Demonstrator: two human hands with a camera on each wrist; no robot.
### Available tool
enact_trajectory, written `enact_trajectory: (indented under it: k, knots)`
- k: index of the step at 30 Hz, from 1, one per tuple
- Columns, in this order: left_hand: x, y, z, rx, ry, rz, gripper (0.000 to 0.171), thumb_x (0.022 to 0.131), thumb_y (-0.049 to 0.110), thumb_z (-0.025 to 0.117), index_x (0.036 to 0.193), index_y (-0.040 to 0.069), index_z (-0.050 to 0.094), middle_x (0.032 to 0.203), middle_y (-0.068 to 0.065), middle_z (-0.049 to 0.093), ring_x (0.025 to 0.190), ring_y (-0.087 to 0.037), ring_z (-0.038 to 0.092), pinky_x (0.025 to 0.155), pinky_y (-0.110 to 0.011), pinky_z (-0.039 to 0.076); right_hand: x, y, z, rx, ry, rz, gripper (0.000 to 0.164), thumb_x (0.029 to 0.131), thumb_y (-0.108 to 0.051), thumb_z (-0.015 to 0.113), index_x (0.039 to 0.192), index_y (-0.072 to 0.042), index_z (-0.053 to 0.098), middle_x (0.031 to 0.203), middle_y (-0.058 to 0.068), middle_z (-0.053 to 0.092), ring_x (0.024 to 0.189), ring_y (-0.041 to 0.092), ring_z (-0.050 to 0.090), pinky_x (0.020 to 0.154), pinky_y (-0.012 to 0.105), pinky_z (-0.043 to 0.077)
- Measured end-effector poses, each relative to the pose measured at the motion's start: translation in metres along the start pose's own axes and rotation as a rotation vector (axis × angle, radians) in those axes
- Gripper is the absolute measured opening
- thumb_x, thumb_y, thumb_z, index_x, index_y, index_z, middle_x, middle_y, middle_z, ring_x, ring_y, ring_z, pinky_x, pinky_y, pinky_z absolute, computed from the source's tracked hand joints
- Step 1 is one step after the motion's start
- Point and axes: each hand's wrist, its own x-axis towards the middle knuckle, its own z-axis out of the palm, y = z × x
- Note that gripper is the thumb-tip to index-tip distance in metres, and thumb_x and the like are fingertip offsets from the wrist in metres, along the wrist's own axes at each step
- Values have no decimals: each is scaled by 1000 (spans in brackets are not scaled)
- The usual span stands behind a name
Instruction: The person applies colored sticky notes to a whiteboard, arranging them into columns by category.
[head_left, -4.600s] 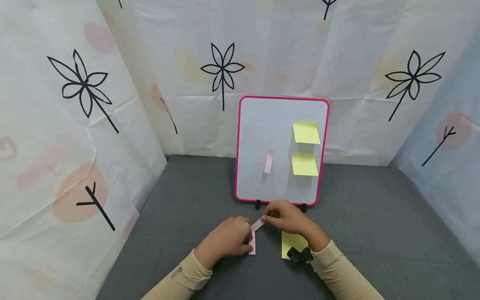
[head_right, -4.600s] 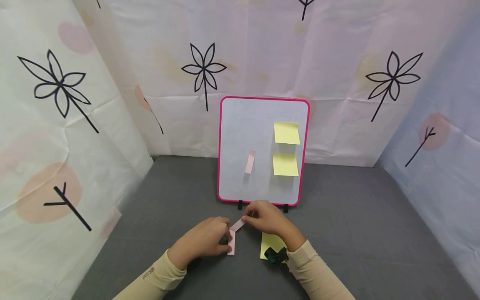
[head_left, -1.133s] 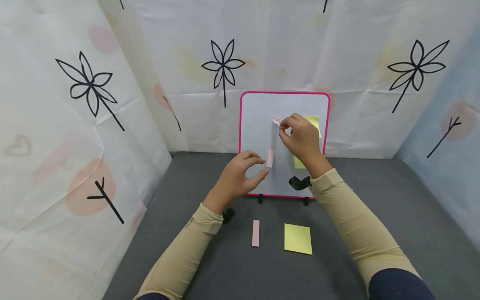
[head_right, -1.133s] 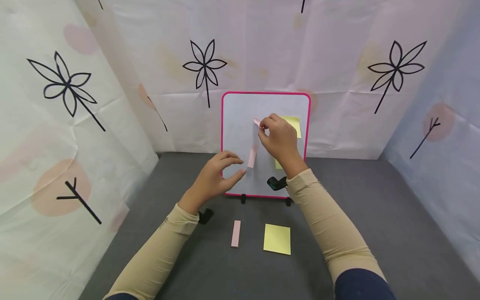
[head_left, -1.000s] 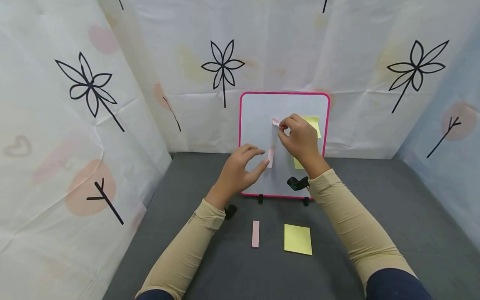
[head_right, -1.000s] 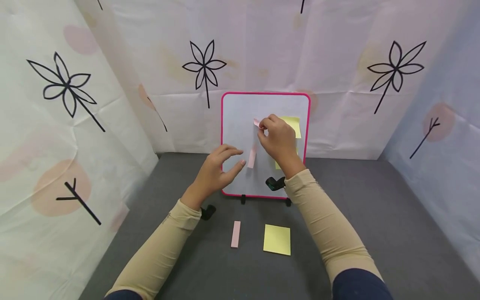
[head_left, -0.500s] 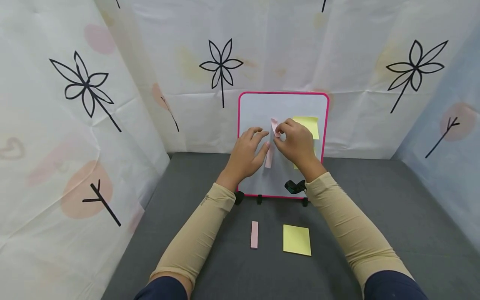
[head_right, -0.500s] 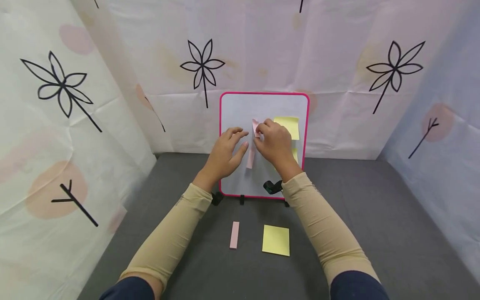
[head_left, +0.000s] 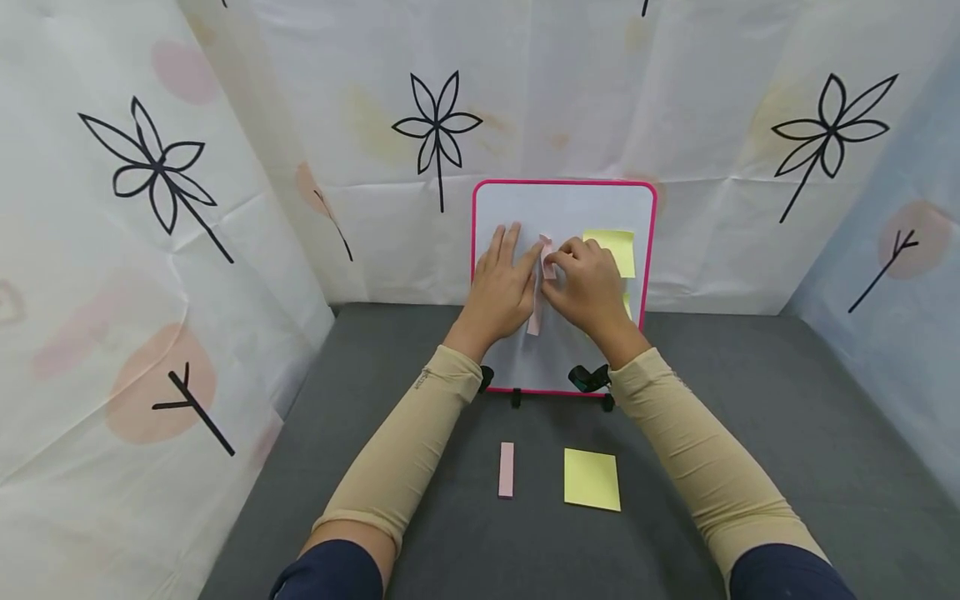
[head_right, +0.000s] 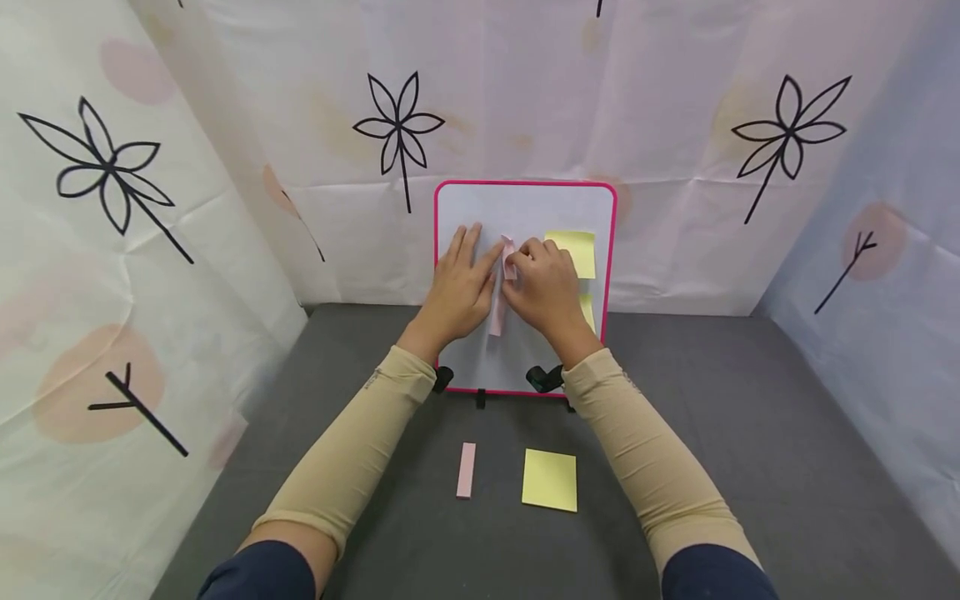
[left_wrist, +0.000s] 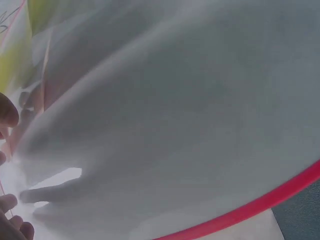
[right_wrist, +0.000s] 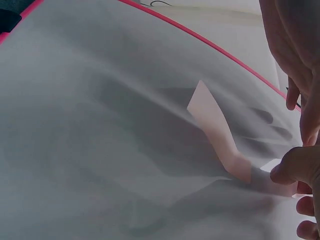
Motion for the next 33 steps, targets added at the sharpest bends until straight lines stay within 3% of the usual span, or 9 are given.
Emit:
enact_trajectory:
  k: [8,19,25,33]
  knots:
    - [4,2,6,56,-53,-67,58,112,33,35,170,26,29,179,-17,3,165,-42,-2,128,-58,18,-2,-1,1,-5,-17,-28,19,83,-9,80,101,-2,81,101,16,67,91,38,62,76,52,51]
    - [8,2,10,131,-30,-76,59,111,31,37,169,26,28,177,-17,7,161,-42,9,124,-57,23,-1,2,-3,-23,-32,-67,21,83,-8,82,103,-3,81,104,16,67,93,39,61,76,53,50]
    - [8,2,12,133,-9,-88,58,111,31,37,168,27,30,177,-16,9,161,-41,11,122,-56,25,0,4,-4,-9,14,-74,20,84,-4,74,102,0,80,103,18,67,91,40,62,74,54,51]
    - [8,3,18,142,8,-82,59,109,29,40,168,26,31,176,-17,11,160,-42,13,121,-55,27,5,6,-7,-106,-34,-35,44,88,-5,64,132,-5,75,112,21,66,97,42,61,76,55,53]
